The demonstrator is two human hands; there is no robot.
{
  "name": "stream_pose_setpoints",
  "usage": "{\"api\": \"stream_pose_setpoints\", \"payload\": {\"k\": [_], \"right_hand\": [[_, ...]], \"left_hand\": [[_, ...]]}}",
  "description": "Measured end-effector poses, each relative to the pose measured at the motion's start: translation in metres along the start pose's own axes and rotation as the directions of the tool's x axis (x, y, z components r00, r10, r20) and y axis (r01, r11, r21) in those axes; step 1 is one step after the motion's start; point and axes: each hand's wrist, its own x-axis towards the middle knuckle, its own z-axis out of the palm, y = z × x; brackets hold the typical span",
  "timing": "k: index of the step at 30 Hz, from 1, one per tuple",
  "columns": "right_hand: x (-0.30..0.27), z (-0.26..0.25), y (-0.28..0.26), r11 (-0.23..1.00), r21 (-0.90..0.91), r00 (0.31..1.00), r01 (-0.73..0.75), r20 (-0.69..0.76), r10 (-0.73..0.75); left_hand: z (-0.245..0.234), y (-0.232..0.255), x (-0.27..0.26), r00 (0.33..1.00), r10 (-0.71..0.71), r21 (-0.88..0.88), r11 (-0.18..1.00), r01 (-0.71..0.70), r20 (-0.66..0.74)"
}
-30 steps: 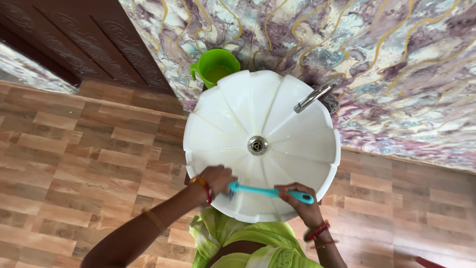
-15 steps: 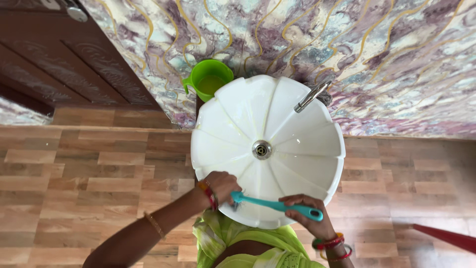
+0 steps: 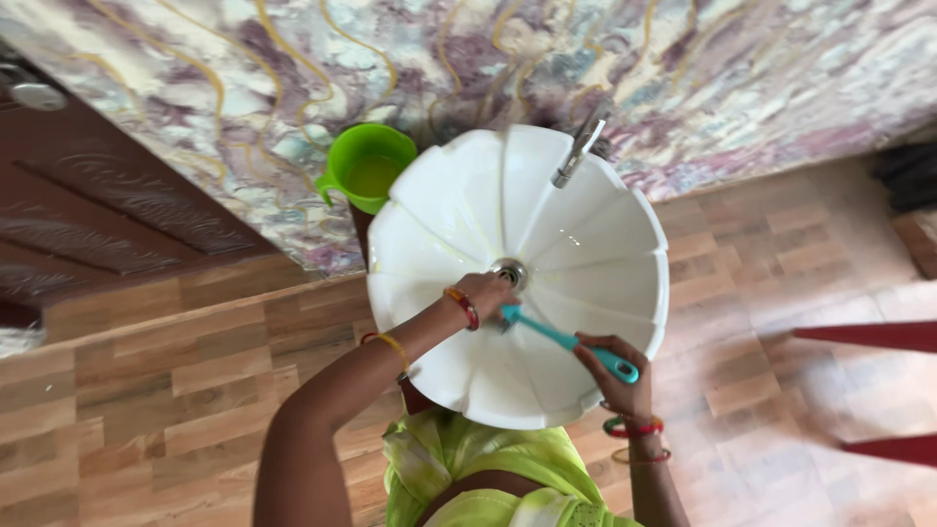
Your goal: The person wipes a wooden cabinet door with a cloth, then scrubs a white pedestal sink with a blue brush. The person uses the cloth to wipe the cabinet surface and the brush to scrub the sink basin.
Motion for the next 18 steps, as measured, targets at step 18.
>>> {"api": "stream_pose_setpoints", "payload": {"k": [18], "right_hand": [[0.009, -0.022, -0.012, 0.977, 0.160, 0.990, 0.143, -0.013, -0.142]], "left_hand": [[0.036, 0.006, 0.037, 0.972, 0.033, 0.033, 0.999, -0.026, -0.234]]}}
